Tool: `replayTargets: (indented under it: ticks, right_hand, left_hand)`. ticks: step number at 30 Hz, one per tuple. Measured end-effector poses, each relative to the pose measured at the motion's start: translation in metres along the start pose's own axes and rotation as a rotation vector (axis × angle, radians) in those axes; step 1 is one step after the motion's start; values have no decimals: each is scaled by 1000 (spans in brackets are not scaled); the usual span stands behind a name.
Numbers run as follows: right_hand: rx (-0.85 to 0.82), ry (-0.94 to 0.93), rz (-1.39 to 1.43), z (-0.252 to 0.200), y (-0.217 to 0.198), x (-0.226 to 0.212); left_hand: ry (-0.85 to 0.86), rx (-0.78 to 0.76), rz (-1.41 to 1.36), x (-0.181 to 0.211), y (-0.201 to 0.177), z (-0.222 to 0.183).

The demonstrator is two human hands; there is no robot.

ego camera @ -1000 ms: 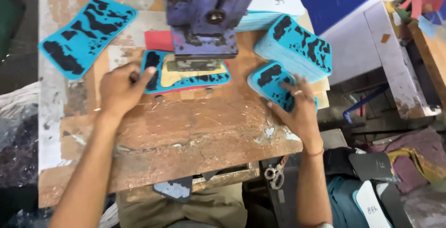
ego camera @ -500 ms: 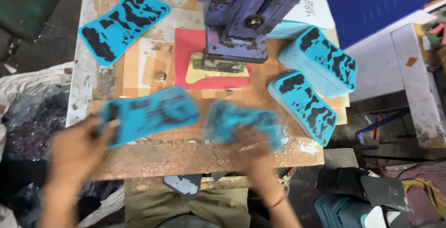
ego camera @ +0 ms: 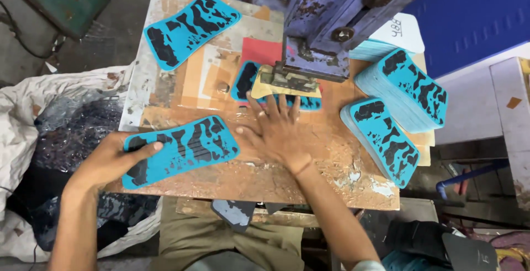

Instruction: Stamp patterned designs onto blue foam pieces using a manual press machine.

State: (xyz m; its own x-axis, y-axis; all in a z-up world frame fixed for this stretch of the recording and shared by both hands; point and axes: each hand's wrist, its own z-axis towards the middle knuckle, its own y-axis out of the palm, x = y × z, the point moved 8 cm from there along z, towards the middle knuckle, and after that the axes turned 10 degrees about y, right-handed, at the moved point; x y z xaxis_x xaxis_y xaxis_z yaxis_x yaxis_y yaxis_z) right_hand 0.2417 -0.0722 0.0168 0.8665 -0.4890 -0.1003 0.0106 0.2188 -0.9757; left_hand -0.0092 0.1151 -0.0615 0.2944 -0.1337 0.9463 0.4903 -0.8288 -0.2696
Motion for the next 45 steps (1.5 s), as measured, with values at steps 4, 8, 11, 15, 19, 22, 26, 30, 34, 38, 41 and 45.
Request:
replayTargets:
  ticks: [4, 8, 11, 15, 19, 22, 26, 30, 34, 38, 41, 45]
  right_hand:
    - [-29, -2, -22, -2, 6, -7]
    - [120, 2, 4, -5, 1, -25]
    - [98, 68, 20, -2, 5, -26]
    - [97, 46, 90, -18, -1, -17]
    - [33, 25, 204, -62, -14, -8]
    - [4, 47, 318, -92, -21, -6]
    - [50, 60, 384, -108, -24, -2]
    - [73, 62, 377, -109, -31, -5]
    - [107, 37, 370, -109, -30, -7]
    - [98, 61, 358, -113, -27, -7]
    - [96, 77, 361, -121, -38, -3]
    - [206, 247, 339, -133, -61, 87]
  left_hand:
    - [-66, 8, -61, 5, 1, -6]
    - [-77, 37, -50, -1, 1, -7]
    - [3, 23, -25, 10, 2, -3]
    - [133, 47, 17, 15, 3, -6]
    - [55, 72, 43, 13, 5, -7]
    - [3, 109, 101, 5, 3, -9]
    - [-10, 156, 165, 6, -1, -8]
    - [10, 210, 127, -9, -1, -16]
    - [190, 362, 60, 15, -16, 21]
    - [591, 576, -57, 61, -46, 128]
    - [641, 611, 44, 74, -57, 193]
    - [497, 673, 645, 95, -52, 204]
